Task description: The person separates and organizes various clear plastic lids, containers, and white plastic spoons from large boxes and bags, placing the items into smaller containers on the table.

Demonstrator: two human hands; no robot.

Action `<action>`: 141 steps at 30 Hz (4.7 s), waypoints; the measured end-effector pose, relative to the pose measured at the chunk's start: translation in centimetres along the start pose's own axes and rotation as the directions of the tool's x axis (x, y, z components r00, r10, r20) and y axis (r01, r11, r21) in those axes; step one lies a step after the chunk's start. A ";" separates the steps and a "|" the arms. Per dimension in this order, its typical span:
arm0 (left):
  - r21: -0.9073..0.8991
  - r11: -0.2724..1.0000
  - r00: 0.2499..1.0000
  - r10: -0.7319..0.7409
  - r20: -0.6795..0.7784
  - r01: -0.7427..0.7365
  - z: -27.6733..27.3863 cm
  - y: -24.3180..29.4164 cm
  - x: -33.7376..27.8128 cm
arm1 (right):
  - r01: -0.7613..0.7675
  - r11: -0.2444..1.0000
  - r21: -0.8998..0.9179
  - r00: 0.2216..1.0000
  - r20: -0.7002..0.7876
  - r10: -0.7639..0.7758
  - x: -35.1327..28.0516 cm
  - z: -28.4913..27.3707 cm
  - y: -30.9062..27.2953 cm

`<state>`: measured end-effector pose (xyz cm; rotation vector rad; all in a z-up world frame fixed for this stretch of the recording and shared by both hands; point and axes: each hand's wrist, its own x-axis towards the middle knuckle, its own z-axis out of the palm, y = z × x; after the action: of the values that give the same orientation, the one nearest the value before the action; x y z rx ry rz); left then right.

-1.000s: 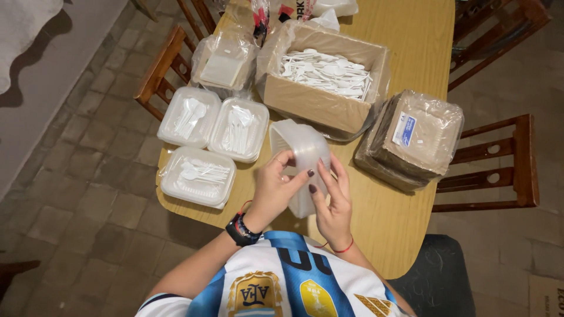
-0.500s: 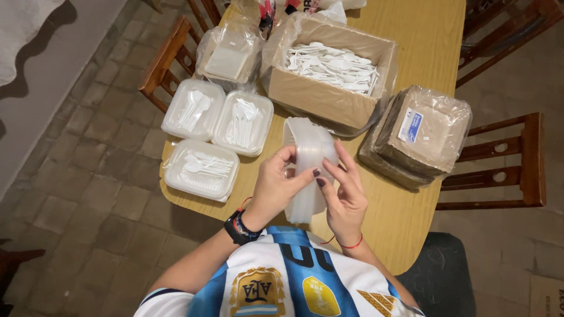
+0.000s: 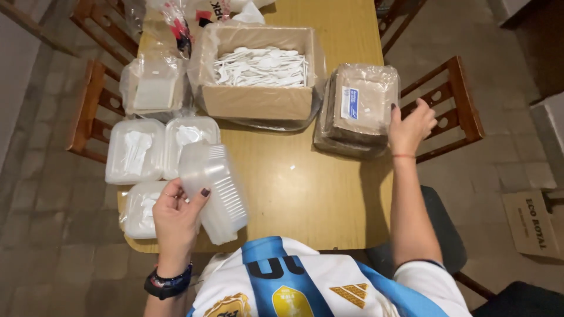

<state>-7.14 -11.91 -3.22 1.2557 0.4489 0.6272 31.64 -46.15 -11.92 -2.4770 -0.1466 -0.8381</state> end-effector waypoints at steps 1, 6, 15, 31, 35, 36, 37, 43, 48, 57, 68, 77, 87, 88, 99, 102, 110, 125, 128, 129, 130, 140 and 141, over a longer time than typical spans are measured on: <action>-0.001 1.000 1.000 -0.002 0.003 0.002 0.0 0.1 0.0 | -0.002 1.000 -0.003 1.000 -0.001 0.002 0.4 1.0 1.4; -0.023 0.999 0.999 0.045 -0.018 -0.046 0.0 1.3 -0.1 | -0.250 0.965 0.084 0.943 0.247 0.223 1.5 4.8 5.1; -0.033 0.997 0.997 0.075 -0.022 -0.076 -0.5 2.5 -0.6 | -0.403 0.793 0.457 0.915 0.198 0.351 0.3 5.3 8.3; -0.097 0.978 0.977 0.169 -0.128 -0.182 -1.7 4.2 -1.2 | -0.226 0.884 0.410 0.726 0.675 -0.127 -18.9 5.9 -9.0; -0.104 0.974 0.973 0.184 -0.142 -0.199 -2.4 4.6 -1.8 | -0.391 0.866 0.312 0.629 0.778 0.004 -21.3 7.9 -11.8; -0.107 0.973 0.973 0.188 -0.136 -0.203 -2.6 4.7 -1.9 | -0.441 0.857 0.266 0.598 0.799 0.060 -21.5 8.4 -12.4; -0.103 0.973 0.972 0.190 -0.142 -0.205 -2.7 4.9 -2.0 | -0.440 0.857 0.269 0.595 0.802 0.055 -21.4 8.5 -12.9; -0.085 0.976 0.968 0.186 -0.168 -0.202 -2.9 5.2 -2.5 | -0.494 0.841 0.222 0.523 0.848 0.083 -20.7 9.5 -13.9; -0.093 0.981 0.977 0.157 -0.144 -0.171 -2.8 4.2 -2.3 | -0.092 0.969 0.230 0.709 0.699 -0.098 -21.9 12.9 -10.8; -0.067 0.993 0.992 0.097 0.077 -0.092 2.0 2.9 0.6 | -0.392 0.423 0.817 0.763 0.545 -0.347 -12.3 -9.0 -21.9; 0.401 0.791 0.886 0.432 0.171 -0.463 6.5 4.1 0.7 | -0.570 0.187 0.800 0.666 0.583 -0.466 -11.9 -13.1 -25.0; 0.465 0.700 0.839 0.486 0.245 -0.541 7.3 3.9 -0.1 | -0.604 0.196 0.772 0.690 0.631 -0.354 -12.4 -12.3 -23.6; 0.460 0.670 0.810 0.523 0.265 -0.583 7.8 3.3 -0.1 | -0.534 0.220 0.816 0.761 0.578 -0.296 -12.5 -11.9 -23.1; 0.460 0.670 0.810 0.523 0.265 -0.583 7.9 3.3 -0.2 | -0.534 0.219 0.816 0.761 0.578 -0.296 -12.5 -12.0 -23.1; 0.426 0.728 0.843 0.468 0.264 -0.538 8.4 3.8 -0.9 | -0.557 0.189 0.809 0.760 0.588 -0.276 -12.9 -12.0 -22.4; 0.408 0.748 0.852 0.459 0.253 -0.524 8.4 3.5 -1.0 | -0.550 0.179 0.815 0.766 0.579 -0.281 -13.0 -12.0 -22.3; 0.371 0.781 0.864 0.438 0.249 -0.503 8.6 3.2 -0.9 | -0.522 0.199 0.829 0.781 0.559 -0.278 -13.3 -12.3 -22.5; 0.180 0.962 0.973 0.180 0.144 -0.205 7.7 0.3 -0.2 | 0.211 0.484 0.849 0.785 0.147 -0.602 -11.6 -14.9 -25.1; 0.109 0.986 0.984 0.109 0.141 -0.125 7.7 -0.6 -0.6 | 0.140 0.401 0.905 0.713 0.189 -0.675 -11.6 -14.5 -24.5; 0.044 0.996 0.988 0.068 0.137 -0.074 7.7 -0.8 -0.6 | 0.077 0.372 0.925 0.687 0.221 -0.692 -11.7 -14.4 -24.5; 0.042 0.996 0.988 0.075 0.137 -0.082 7.7 -0.7 -0.8 | 0.084 0.368 0.926 0.686 0.214 -0.695 -12.0 -14.5 -24.6; -0.054 0.999 0.984 0.000 0.179 0.010 7.4 -1.4 -1.5 | -0.019 0.456 0.890 0.734 0.322 -0.597 -13.8 -16.0 -25.0; -0.111 0.994 0.983 -0.005 0.183 0.026 7.4 -1.5 -1.6 | -0.015 0.465 0.885 0.736 0.325 -0.593 -13.8 -16.2 -25.1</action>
<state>-3.41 -18.65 -2.75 1.1887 0.2669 0.5112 5.36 -31.90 1.84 -1.6159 -1.0303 0.0476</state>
